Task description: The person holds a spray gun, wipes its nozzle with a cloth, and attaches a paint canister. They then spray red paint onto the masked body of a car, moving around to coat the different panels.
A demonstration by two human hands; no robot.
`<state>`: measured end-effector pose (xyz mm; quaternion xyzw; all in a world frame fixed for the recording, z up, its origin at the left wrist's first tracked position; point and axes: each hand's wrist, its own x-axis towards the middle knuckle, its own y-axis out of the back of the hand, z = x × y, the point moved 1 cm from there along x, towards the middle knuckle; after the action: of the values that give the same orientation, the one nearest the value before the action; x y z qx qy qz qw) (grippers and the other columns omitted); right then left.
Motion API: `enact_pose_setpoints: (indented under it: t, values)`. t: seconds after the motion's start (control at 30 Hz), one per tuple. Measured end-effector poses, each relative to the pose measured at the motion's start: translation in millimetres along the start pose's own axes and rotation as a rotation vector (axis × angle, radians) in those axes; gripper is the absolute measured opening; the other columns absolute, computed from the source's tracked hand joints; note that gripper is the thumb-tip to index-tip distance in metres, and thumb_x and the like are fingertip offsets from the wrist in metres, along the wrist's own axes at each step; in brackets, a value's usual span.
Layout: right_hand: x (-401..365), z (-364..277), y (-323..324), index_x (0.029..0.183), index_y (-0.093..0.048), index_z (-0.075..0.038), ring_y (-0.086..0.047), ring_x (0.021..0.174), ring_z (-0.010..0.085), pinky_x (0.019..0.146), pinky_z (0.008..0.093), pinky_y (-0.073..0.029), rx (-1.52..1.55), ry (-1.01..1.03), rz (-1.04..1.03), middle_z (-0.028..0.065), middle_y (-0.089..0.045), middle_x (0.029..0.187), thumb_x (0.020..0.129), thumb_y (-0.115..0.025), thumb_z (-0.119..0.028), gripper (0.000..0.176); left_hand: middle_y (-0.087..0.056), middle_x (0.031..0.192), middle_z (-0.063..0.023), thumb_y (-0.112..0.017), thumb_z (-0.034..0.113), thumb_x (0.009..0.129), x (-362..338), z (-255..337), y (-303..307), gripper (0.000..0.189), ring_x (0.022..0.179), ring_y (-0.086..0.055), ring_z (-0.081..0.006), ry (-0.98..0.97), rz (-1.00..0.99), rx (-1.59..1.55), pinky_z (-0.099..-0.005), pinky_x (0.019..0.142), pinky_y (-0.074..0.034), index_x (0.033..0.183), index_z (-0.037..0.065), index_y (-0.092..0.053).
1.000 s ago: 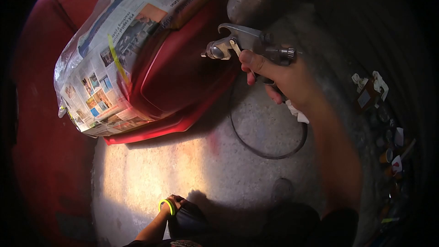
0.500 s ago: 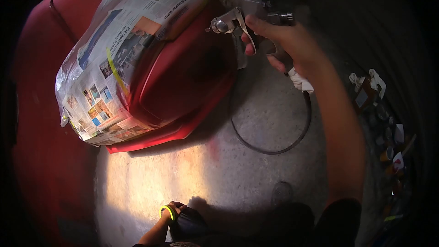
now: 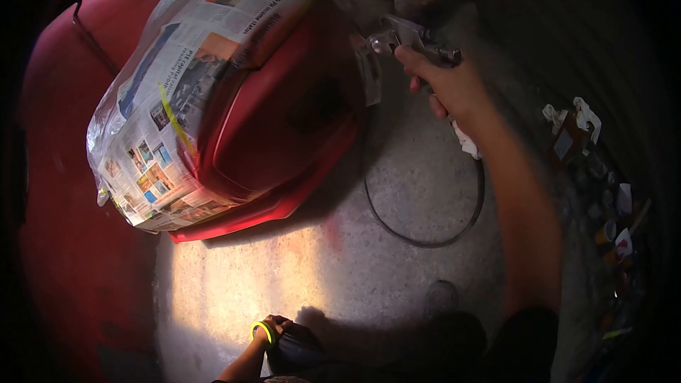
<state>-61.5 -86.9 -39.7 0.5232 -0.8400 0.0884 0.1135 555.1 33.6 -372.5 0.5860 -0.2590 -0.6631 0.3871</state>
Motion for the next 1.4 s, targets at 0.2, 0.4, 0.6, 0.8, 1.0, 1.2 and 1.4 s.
enact_pose_setpoints:
  t: [0.2,0.4,0.6,0.8,1.0,1.2,1.4]
  values:
    - [-55.1,30.5,4.8,0.09,-0.068,-0.002,-0.046,0.043,0.0075,0.036,0.023,-0.03,0.192,-0.093,-0.319,0.0041,-0.062,0.07,0.088,-0.074,-0.039,0.037,-0.065,0.123,-0.0193,-0.055,0.046,0.095,-5.0,8.3,5.5,0.042,0.116,-0.061,-0.0358,0.034,-0.035,0.012,-0.0419,0.1,-0.047,0.114,0.013,-0.073]
    - [-5.9,70.4,11.6,0.096,-0.07,-0.002,-0.043,0.041,0.0072,0.037,0.0242,-0.031,0.056,-0.182,0.043,0.0037,-0.061,0.071,0.088,-0.071,-0.045,0.044,-0.065,0.123,-0.0205,-0.057,0.048,0.094,-11.8,13.5,10.1,0.045,0.116,-0.062,-0.0358,0.055,-0.01,0.026,-0.0412,0.099,-0.047,0.112,0.011,-0.073]
    - [-18.0,83.8,-1.8,0.094,-0.066,-0.003,-0.041,0.039,0.0076,0.037,0.0231,-0.03,0.057,-0.127,0.147,0.0041,-0.063,0.078,0.088,-0.071,-0.047,0.045,-0.069,0.116,-0.02,-0.06,0.044,0.093,-21.1,22.9,15.4,0.042,0.11,-0.065,-0.0357,0.06,0.041,0.042,-0.0415,0.097,-0.049,0.108,0.008,-0.074]
    - [-45.1,89.7,-23.6,0.093,-0.067,-0.003,-0.043,0.04,0.0079,0.037,0.0235,-0.031,0.187,-0.102,-0.094,0.0053,-0.063,0.079,0.09,-0.07,-0.045,0.043,-0.068,0.116,-0.0201,-0.061,0.043,0.094,-11.3,5.1,8.0,0.04,0.111,-0.065,-0.0347,0.047,-0.005,-0.045,-0.0398,0.097,-0.049,0.112,0.009,-0.073]
    - [-28.8,132.5,-36.0,0.093,-0.066,-0.004,-0.042,0.038,0.0096,0.036,0.0253,-0.03,0.172,-0.351,0.091,0.0045,-0.062,0.077,0.09,-0.07,-0.046,0.042,-0.055,0.136,-0.0266,-0.056,0.052,0.094,-34.4,1.1,0.3,0.057,0.125,-0.055,-0.0391,0.138,0.164,-0.001,-0.0427,0.106,-0.043,0.132,0.01,-0.062]
    - [-39.1,140.3,-41.5,0.096,-0.066,-0.005,-0.042,0.038,0.0094,0.035,0.025,-0.03,0.177,-0.375,0.096,0.0063,-0.064,0.082,0.09,-0.069,-0.048,0.043,-0.024,0.155,-0.0331,-0.052,0.065,0.091,-82.7,8.3,-14.3,0.079,0.144,-0.024,-0.0483,0.203,0.206,-0.105,-0.0499,0.117,-0.026,0.153,0.019,-0.036]
    - [-42.6,111.0,-41.5,0.097,-0.067,-0.002,-0.042,0.038,0.0083,0.036,0.0251,-0.033,0.31,-0.146,-0.014,0.0057,-0.065,0.083,0.09,-0.07,-0.048,0.046,-0.02,0.154,-0.0373,-0.066,0.059,0.085,-127.9,10.6,-34.1,0.091,0.143,-0.024,-0.0514,0.099,0.329,-0.154,-0.0528,0.116,-0.025,0.155,0.014,-0.03]
